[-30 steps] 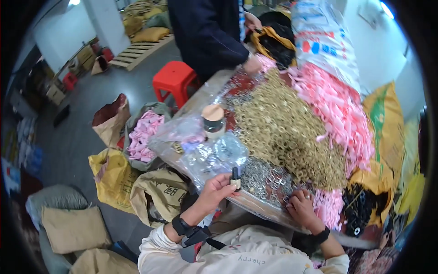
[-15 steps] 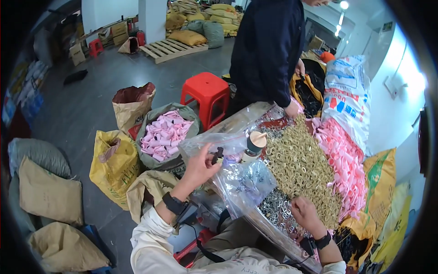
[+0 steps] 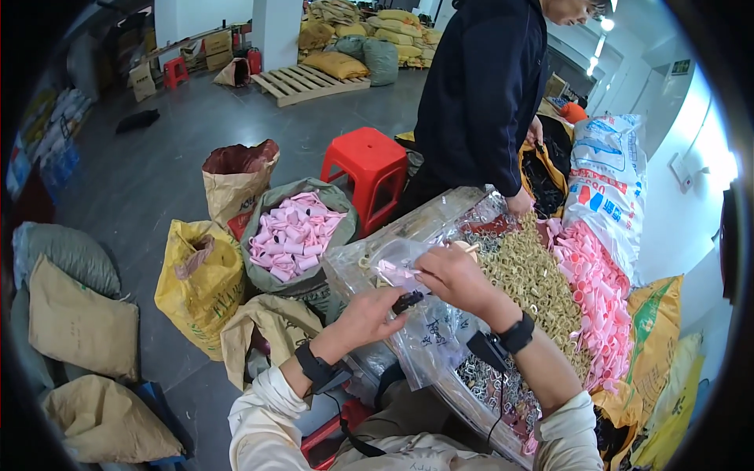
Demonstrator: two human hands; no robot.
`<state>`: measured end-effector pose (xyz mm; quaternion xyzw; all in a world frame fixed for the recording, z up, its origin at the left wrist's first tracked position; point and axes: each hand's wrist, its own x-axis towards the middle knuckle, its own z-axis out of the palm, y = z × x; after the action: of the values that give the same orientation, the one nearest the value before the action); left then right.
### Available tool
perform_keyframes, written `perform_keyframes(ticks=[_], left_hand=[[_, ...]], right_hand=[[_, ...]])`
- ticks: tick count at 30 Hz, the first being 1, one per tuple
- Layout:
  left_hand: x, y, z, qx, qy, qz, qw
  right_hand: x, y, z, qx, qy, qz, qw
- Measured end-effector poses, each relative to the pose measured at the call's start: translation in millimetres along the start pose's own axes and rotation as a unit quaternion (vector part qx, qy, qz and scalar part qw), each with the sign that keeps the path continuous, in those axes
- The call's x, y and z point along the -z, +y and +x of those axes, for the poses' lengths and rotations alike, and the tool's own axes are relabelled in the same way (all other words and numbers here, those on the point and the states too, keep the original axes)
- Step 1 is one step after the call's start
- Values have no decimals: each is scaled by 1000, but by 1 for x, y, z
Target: The person picks up a black plastic component and a pink plastic sleeve from the table, inserts the black component into the sleeve, and then places the assembled unit into a large green bag.
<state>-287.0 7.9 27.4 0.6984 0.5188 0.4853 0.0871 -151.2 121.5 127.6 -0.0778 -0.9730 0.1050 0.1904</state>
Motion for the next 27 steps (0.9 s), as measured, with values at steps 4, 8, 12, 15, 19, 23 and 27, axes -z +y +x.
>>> perform_keyframes(ticks=[4,8,12,15,19,23,27], left_hand=[[-4,7,-2,-60,-31,30,997],[-7,17,-1,-85,-7,32,996],[-6,33,-2,115,20,-100,988],[-14,33,-7,239,57,-351,904],[-38,54,-3,306,-21,-522,796],[-92,76,2,373,-138,-578,712],[-149,108,2,402,-213,-618,641]], right_hand=[[-11,18,5,1,-74,-45,996],[-10,22,-9,-18,-76,-92,993],[21,20,-57,-25,63,-106,992],[58,15,-126,-112,26,-93,989],[80,-2,-258,-310,-60,-119,941],[84,-50,-383,-473,-45,-76,877],[74,-94,-457,-520,95,-81,845]])
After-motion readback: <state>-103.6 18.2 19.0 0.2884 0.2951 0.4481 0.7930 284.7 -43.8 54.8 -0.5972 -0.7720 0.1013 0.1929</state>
